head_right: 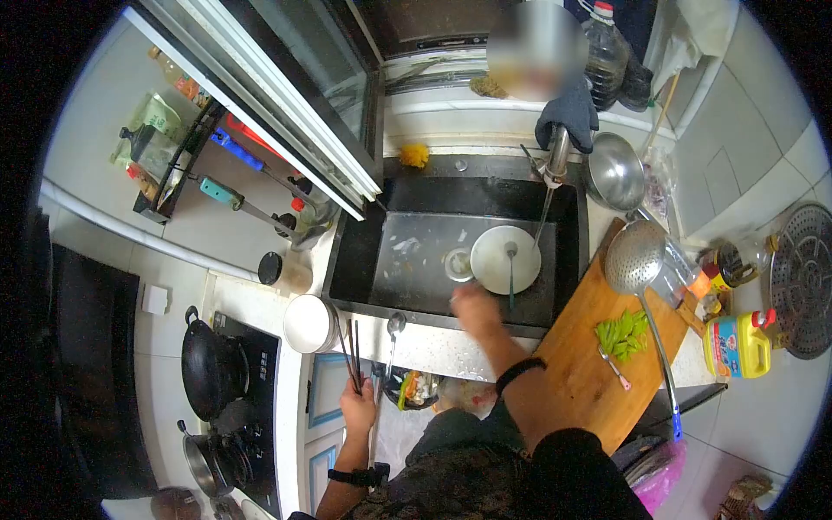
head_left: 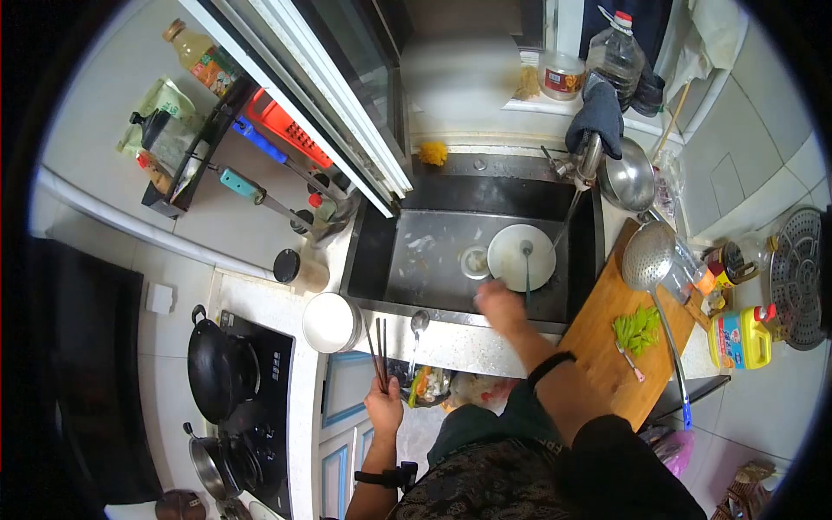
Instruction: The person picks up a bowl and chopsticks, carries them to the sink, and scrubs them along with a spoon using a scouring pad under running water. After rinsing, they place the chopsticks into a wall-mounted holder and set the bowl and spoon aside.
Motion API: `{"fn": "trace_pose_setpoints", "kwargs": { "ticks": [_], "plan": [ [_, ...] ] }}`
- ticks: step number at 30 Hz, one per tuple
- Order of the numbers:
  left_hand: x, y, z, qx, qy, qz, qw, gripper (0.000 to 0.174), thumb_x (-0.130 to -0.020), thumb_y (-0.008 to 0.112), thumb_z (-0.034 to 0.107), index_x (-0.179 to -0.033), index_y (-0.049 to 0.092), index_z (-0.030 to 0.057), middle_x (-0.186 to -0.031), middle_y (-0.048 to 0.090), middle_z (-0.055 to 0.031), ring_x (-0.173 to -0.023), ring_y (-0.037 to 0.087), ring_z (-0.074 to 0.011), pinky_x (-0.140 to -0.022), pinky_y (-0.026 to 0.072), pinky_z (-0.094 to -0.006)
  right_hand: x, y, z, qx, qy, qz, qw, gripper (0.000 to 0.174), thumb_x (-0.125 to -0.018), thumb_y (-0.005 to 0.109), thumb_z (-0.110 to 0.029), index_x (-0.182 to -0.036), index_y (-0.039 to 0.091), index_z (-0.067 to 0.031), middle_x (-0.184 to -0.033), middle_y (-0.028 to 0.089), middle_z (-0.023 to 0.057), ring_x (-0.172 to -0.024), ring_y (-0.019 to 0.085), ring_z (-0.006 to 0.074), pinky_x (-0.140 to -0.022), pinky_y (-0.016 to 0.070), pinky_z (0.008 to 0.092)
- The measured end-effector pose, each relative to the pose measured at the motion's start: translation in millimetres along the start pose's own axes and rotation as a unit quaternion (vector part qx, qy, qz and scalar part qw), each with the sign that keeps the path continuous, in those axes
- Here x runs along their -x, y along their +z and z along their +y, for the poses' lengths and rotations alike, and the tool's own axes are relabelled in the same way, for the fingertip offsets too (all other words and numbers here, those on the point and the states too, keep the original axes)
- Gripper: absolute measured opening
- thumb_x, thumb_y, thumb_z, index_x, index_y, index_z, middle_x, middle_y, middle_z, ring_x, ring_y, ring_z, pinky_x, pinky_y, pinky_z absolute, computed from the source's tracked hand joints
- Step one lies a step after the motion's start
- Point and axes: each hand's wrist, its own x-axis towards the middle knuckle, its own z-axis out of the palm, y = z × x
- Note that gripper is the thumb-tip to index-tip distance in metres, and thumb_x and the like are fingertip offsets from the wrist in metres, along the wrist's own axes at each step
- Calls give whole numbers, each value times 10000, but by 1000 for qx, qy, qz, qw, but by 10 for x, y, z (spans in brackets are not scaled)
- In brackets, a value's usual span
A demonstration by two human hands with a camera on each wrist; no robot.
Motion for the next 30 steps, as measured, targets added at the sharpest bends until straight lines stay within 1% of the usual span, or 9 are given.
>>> {"fn": "trace_pose_setpoints", "kwargs": {
  "ticks": [3, 5, 6, 9, 12, 18, 23, 26, 30],
  "plan": [
    [-96, 109, -74, 157, 67, -66, 983, 234, -912, 523, 133, -1103, 532, -1, -818, 661, -123, -644, 620, -183, -586, 484, -293, -56, -483, 348, -135, 89, 129, 978, 207, -838, 538, -210, -952, 584, -43, -959, 629, 171, -912, 605, 347, -785, 488, 443],
    [-155, -10, 502, 285, -102, -194, 933, 235, -923, 508, 131, -1134, 499, 29, -837, 653, -105, -552, 533, -122, -505, 434, -254, -25, -702, 537, -239, 142, 137, 951, 249, -815, 574, -246, -953, 603, -42, -975, 634, 188, -912, 605, 359, -801, 484, 439],
    [-238, -35, 815, 341, -183, -255, 886, 239, -928, 500, 129, -1150, 483, 44, -847, 648, -96, -505, 490, -91, -465, 409, -235, -62, -640, 735, -271, 184, 140, 935, 295, -798, 616, -268, -971, 620, -29, -937, 649, 177, -863, 628, 314, -783, 488, 386],
    [-544, 125, 1342, 359, -208, -382, 826, 241, -925, 520, 176, -1132, 489, 55, -855, 633, -92, -453, 451, -84, -426, 394, -234, 58, -819, 903, -474, 288, 172, 814, 286, -813, 632, -243, -991, 618, -18, -894, 649, 119, -794, 615, 210, -731, 478, 315],
    [-815, 564, 1906, 325, -209, -425, 819, 223, -919, 529, 200, -1103, 499, 78, -792, 614, -62, -425, 385, -56, -389, 331, -216, 194, -814, 1104, -589, 308, 207, 718, 257, -829, 632, -215, -985, 617, -11, -862, 624, 49, -764, 558, 134, -694, 451, 265],
    [-1496, 1885, 2534, 206, -240, -459, 830, 137, -899, 536, 145, -1016, 520, 76, -769, 617, -36, -429, 370, -54, -402, 366, -223, 604, -1104, 1114, -635, 315, 210, 674, 234, -844, 631, -194, -997, 606, -18, -870, 593, 13, -792, 537, 109, -705, 441, 245],
    [-1789, 2729, 2689, 142, -287, -445, 836, 177, -889, 505, 100, -1054, 533, 42, -836, 622, -54, -425, 359, -50, -405, 369, -219, 836, -1065, 1135, -719, 305, 194, 594, 205, -858, 628, -175, -993, 599, -24, -875, 591, 9, -784, 538, 93, -711, 443, 231],
    [-1923, 3236, 2400, 155, -312, -447, 824, 241, -880, 513, 73, -1117, 536, 41, -778, 588, -53, -426, 360, -68, -399, 355, -234, 906, -1186, 1131, -762, 314, 181, 537, 187, -867, 622, -161, -996, 593, -27, -876, 595, 8, -779, 544, 92, -705, 452, 230],
    [-1866, 3512, 2277, 127, -324, -437, 829, 130, -854, 614, 159, -866, 570, 37, -578, 425, -25, -412, 331, -120, -388, 300, -297, 945, -1325, 1225, -809, 327, 144, 466, 172, -872, 618, -140, -1005, 582, -37, -880, 607, 17, -780, 565, 104, -704, 474, 242]
  ]
}}
